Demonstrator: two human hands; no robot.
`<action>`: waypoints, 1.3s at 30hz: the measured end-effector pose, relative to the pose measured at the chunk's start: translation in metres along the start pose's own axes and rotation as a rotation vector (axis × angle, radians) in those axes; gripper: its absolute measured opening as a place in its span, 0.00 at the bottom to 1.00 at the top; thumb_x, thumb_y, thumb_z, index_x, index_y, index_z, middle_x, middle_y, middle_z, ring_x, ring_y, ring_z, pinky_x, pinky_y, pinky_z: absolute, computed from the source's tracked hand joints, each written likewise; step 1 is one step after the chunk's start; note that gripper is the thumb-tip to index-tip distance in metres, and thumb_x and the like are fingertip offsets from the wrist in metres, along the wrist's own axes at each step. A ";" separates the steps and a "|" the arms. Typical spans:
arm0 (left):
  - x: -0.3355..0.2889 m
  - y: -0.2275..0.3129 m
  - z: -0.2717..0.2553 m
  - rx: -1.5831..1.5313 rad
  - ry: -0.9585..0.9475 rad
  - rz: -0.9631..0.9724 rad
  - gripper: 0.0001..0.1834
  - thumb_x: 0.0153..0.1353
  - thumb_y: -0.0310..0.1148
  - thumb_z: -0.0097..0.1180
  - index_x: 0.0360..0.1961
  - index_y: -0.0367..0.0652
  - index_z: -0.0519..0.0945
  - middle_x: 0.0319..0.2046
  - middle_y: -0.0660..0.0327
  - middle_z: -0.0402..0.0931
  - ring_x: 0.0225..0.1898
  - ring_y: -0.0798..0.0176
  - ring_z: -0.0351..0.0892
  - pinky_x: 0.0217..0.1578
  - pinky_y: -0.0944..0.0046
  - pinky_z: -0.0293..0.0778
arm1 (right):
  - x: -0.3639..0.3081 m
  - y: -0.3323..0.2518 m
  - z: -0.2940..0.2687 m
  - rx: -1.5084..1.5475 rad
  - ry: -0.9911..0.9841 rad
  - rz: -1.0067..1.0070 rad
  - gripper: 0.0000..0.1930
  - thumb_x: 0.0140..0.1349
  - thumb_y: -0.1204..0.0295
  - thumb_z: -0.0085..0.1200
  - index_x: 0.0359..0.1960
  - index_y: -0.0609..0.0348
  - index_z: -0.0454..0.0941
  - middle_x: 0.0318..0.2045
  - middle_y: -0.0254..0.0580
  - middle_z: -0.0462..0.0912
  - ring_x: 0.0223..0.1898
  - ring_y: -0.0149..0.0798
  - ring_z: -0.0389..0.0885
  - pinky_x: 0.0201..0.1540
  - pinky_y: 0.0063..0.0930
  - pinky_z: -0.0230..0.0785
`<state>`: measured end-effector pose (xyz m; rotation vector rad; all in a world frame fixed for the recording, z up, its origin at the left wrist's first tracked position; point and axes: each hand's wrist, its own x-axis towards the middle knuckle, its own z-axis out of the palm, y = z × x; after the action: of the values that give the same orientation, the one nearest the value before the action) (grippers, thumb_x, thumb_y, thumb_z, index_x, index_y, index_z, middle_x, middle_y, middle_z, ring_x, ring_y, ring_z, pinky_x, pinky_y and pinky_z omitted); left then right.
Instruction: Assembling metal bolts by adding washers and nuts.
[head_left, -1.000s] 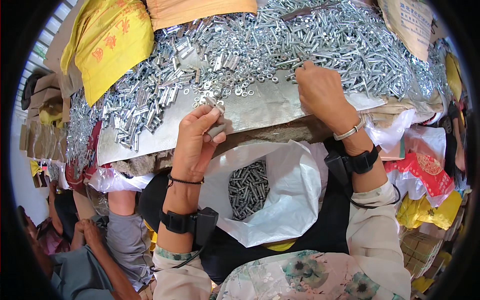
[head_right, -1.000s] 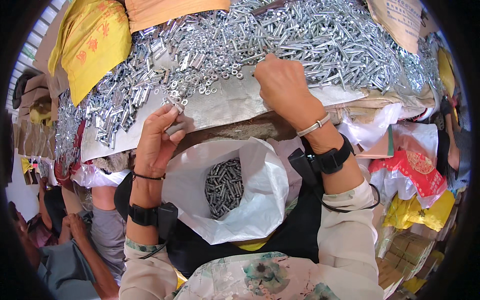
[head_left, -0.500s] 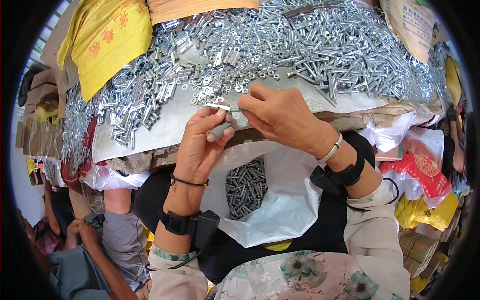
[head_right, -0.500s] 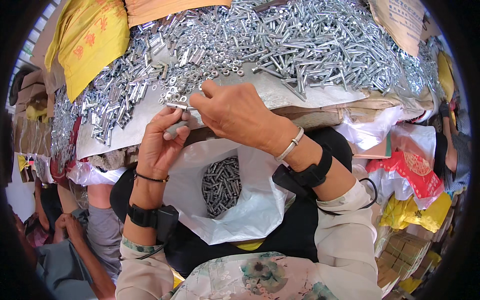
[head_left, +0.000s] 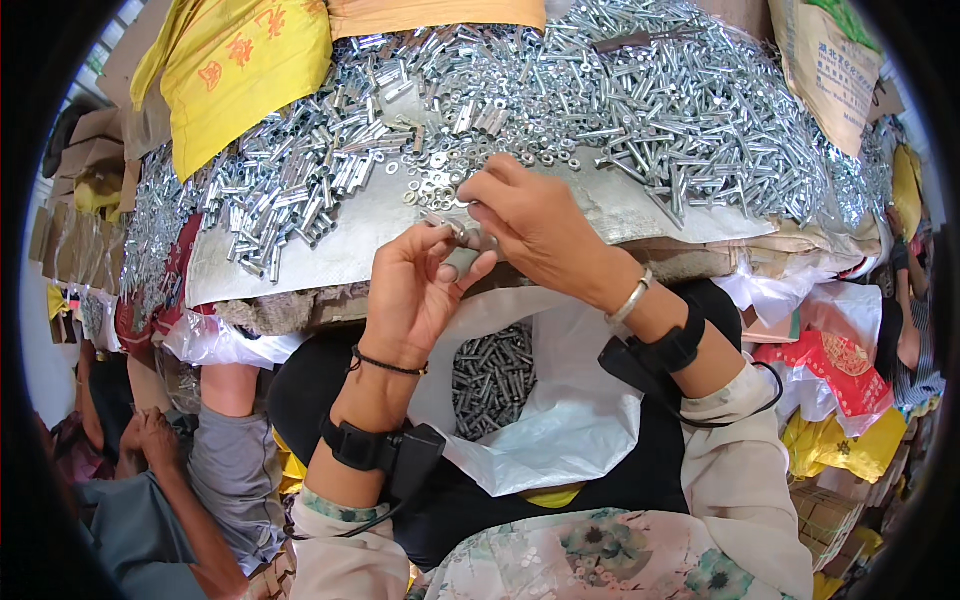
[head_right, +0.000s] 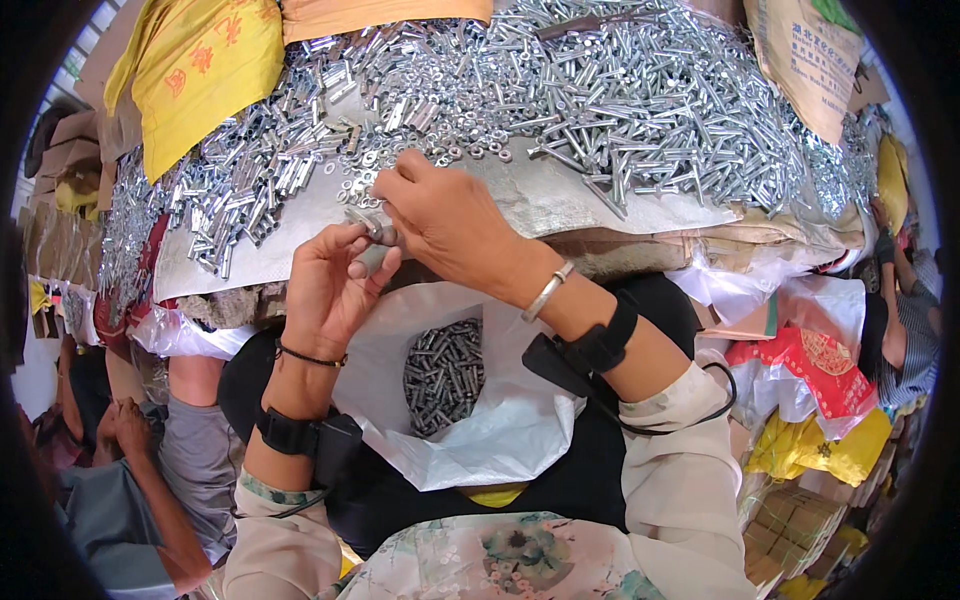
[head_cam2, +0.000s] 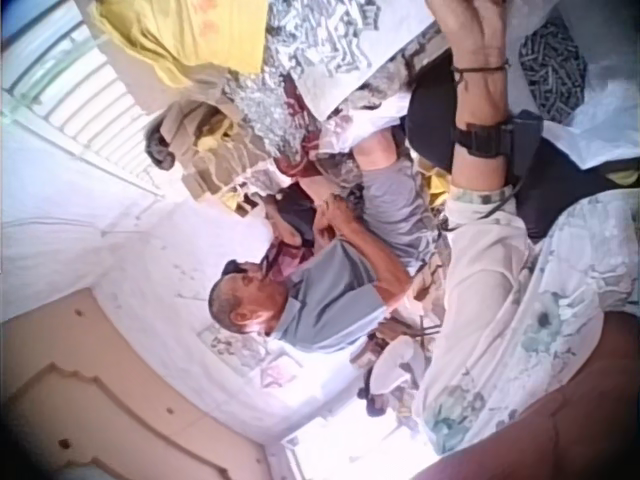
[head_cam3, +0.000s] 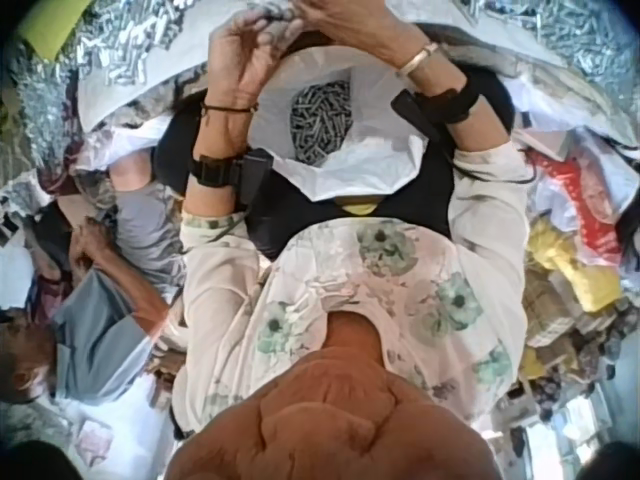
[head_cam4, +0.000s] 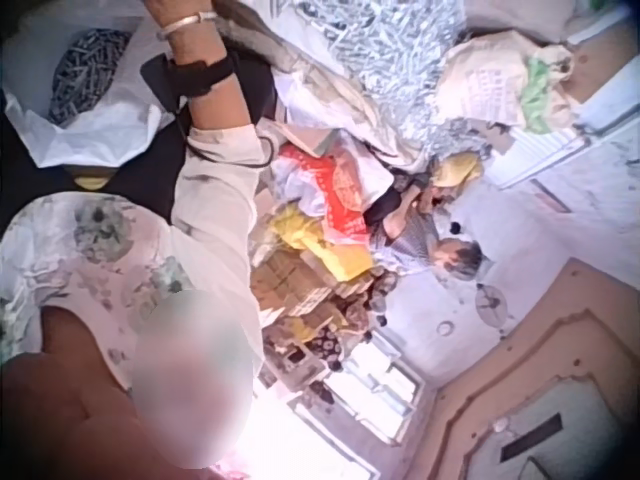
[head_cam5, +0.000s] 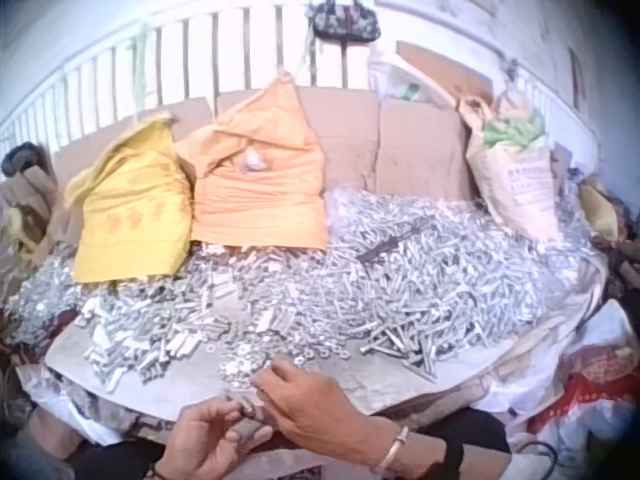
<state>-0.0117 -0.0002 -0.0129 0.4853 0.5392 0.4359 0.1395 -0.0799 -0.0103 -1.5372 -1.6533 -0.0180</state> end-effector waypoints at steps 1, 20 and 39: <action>-0.002 -0.001 0.006 0.005 0.019 0.052 0.04 0.62 0.25 0.49 0.36 0.35 0.73 0.25 0.59 0.76 0.17 0.73 0.70 0.36 0.63 0.84 | 0.002 0.004 0.002 -0.003 -0.004 -0.003 0.04 0.56 0.74 0.52 0.33 0.60 0.73 0.32 0.49 0.73 0.29 0.55 0.79 0.29 0.42 0.71; -0.007 -0.005 0.010 0.609 -0.048 0.005 0.08 0.66 0.31 0.52 0.35 0.36 0.76 0.21 0.69 0.67 0.16 0.80 0.61 0.31 0.66 0.84 | -0.023 0.005 -0.010 -0.166 -0.044 -0.222 0.10 0.49 0.76 0.55 0.35 0.54 0.74 0.30 0.42 0.73 0.27 0.47 0.77 0.27 0.38 0.70; 0.001 -0.010 0.016 0.649 0.047 0.168 0.07 0.64 0.30 0.55 0.33 0.37 0.76 0.25 0.64 0.73 0.17 0.79 0.64 0.28 0.71 0.82 | -0.008 0.025 -0.002 -0.264 0.031 0.073 0.04 0.53 0.76 0.55 0.30 0.59 0.74 0.28 0.46 0.74 0.28 0.49 0.78 0.30 0.38 0.69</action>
<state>0.0009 -0.0128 -0.0063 1.1514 0.6877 0.4286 0.1602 -0.0812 -0.0267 -1.7848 -1.6181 -0.2278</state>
